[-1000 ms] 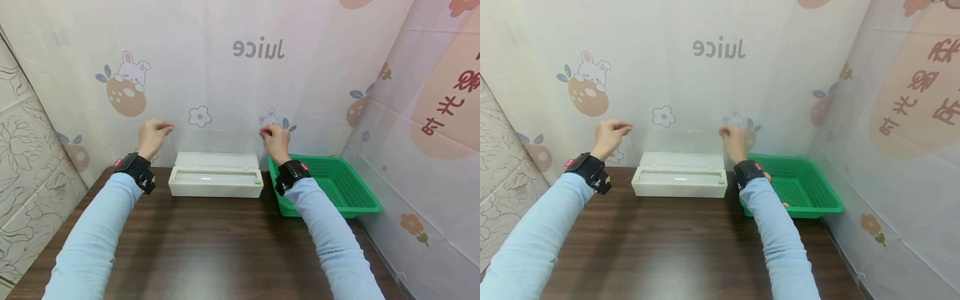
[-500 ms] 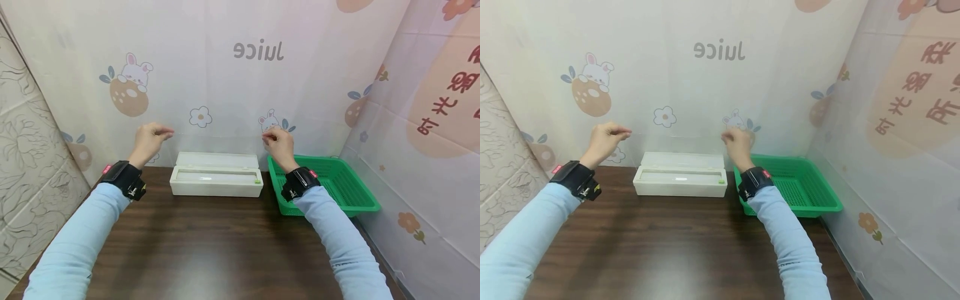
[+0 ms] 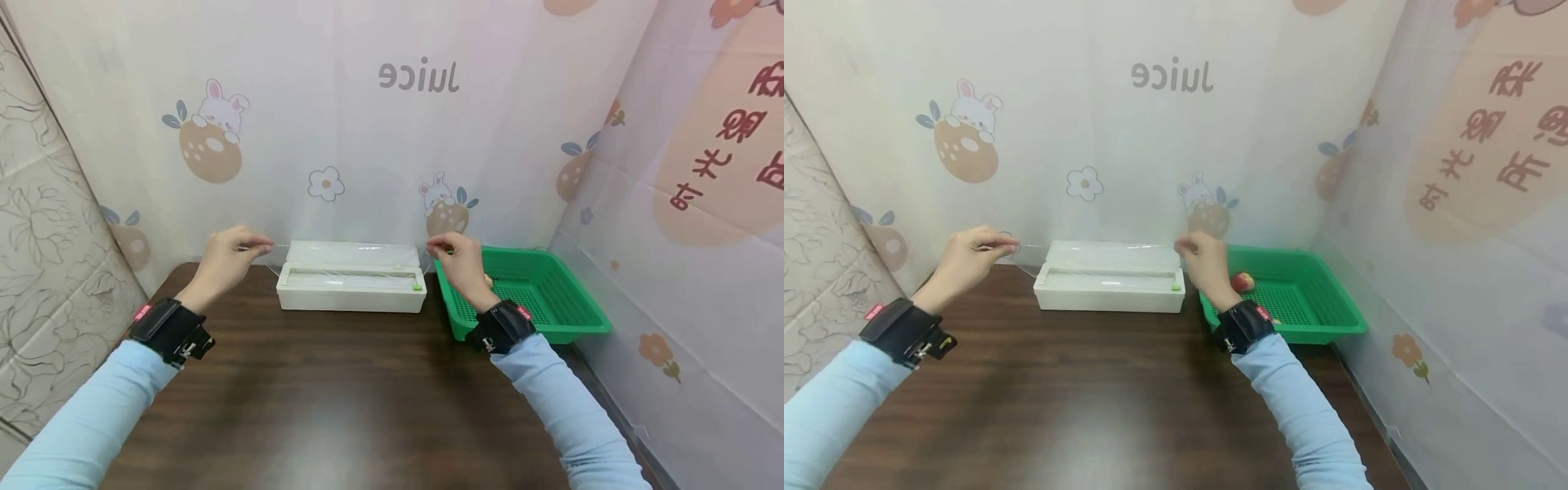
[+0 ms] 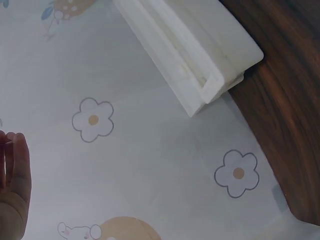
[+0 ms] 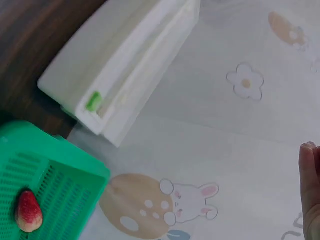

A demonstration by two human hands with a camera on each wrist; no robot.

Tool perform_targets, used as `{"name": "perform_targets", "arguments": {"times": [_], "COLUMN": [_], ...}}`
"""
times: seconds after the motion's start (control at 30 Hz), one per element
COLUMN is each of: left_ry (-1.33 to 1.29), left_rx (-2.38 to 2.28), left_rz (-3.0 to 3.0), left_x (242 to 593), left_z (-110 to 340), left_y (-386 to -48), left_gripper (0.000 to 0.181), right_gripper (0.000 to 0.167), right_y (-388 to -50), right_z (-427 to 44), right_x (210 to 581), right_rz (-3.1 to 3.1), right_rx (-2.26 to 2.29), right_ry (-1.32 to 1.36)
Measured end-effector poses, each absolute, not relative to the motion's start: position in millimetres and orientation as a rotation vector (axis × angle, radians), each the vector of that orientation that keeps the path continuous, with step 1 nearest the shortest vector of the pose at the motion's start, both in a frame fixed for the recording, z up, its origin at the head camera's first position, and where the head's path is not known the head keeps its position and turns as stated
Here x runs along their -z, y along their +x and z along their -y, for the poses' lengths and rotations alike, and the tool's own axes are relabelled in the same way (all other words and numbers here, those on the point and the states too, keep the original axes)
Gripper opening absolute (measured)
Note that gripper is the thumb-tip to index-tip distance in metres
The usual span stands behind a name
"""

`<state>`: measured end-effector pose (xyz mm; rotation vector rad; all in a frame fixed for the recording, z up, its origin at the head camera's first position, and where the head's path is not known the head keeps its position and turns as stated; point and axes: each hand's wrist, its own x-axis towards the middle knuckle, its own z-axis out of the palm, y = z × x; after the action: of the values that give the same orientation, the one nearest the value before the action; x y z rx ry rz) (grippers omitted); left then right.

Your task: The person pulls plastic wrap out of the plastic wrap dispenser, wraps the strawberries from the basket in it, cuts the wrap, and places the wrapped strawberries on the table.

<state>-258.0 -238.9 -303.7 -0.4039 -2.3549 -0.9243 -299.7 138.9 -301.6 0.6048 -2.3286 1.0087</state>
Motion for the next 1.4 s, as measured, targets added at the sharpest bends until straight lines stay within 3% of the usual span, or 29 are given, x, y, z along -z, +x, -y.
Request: {"name": "perform_targets", "arguments": {"times": [0.03,0.27,0.47,0.63,0.97,1.27,1.4], "left_ry": [-0.415,-0.529,-0.611,-0.659,-0.708,-0.824,-0.886], "left_rx": [0.914,0.848,0.862,0.897,0.832,0.811,0.726], "left_rz": [2.35,2.302,2.306,2.357,2.452,2.465,2.438], "left_x": [306.8,335.0,367.0,392.9,435.1,465.9,473.8], "left_z": [240.0,245.6,245.2,247.0,247.7,247.4,246.5], "left_y": [-253.8,-224.1,-201.0,-184.0,-167.8,-167.5,-171.3], "left_gripper": [0.011,0.012,0.02,0.011,0.02,0.008,0.018], "right_gripper": [0.015,0.009,0.015,0.016,0.014,0.011,0.01], "right_y": [-306.6,-262.9,-244.2,-232.9,-225.5,-225.0,-227.5], "right_z": [-145.7,-149.6,-155.6,-158.2,-154.8,-154.4,-157.4], "right_x": [314.9,331.6,364.7,389.6,429.4,456.4,466.8], "right_rz": [2.297,2.285,2.254,2.267,2.379,2.607,2.709], "right_rx": [-1.048,-0.878,-0.792,-0.768,-0.769,-0.636,-0.558], "right_ry": [0.668,0.856,1.076,1.176,1.215,1.221,1.212]}}
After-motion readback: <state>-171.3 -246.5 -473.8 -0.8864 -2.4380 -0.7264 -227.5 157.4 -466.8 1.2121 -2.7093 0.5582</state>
